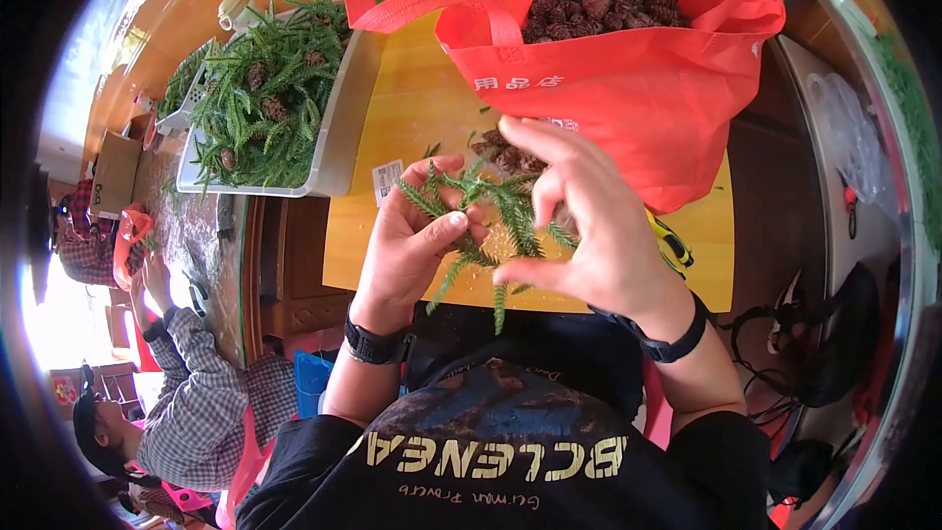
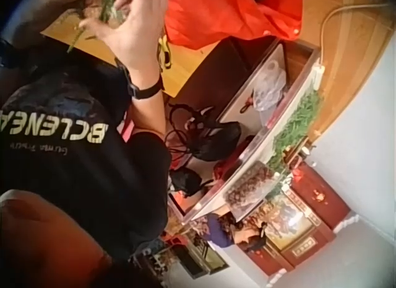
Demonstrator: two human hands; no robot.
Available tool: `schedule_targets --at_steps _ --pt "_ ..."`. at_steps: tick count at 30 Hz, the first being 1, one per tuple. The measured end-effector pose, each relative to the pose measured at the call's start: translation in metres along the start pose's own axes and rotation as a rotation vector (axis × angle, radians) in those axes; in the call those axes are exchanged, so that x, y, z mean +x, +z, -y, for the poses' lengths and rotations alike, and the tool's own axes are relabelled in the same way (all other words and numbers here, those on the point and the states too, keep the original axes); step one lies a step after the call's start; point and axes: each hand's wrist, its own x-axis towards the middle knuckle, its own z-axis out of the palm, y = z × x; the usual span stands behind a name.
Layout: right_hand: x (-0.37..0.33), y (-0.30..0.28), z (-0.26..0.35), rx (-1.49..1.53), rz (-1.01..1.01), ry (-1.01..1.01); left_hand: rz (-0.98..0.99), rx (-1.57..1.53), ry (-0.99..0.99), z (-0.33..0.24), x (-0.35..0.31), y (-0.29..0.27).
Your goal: Trimming and cleaning green plant branches using a pair of pliers.
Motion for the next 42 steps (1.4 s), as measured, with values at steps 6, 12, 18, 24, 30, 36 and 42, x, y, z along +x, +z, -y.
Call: schedule_targets --at_steps 6,12,18,24,30,36,42 --pt "-0.001 0.006 0.003 -0.411 0.092 -0.3 -0.005 -0.043 0.027 0.001 0.002 0.007" --pt "-0.003 0.013 0.0 -0.397 0.056 -0.25 0.007 -0.025 0.034 0.0 0.003 0.01" --pt "-0.002 0.011 0.001 -0.409 0.039 -0.276 0.024 0.037 0.048 -0.004 0.001 0.013" --pt "-0.002 0.011 0.004 -0.404 -0.011 -0.332 0.06 0.089 0.048 -0.01 0.001 0.013" --pt "-0.001 0.011 0.004 -0.464 -0.018 -0.378 0.055 0.1 0.046 -0.013 -0.002 0.013" --pt "-0.001 0.011 0.005 -0.454 0.018 -0.405 0.087 0.097 0.042 -0.012 -0.004 0.009" --pt "-0.004 0.009 0.002 -0.229 0.02 -0.277 0.071 0.096 -0.01 -0.009 -0.003 0.009"
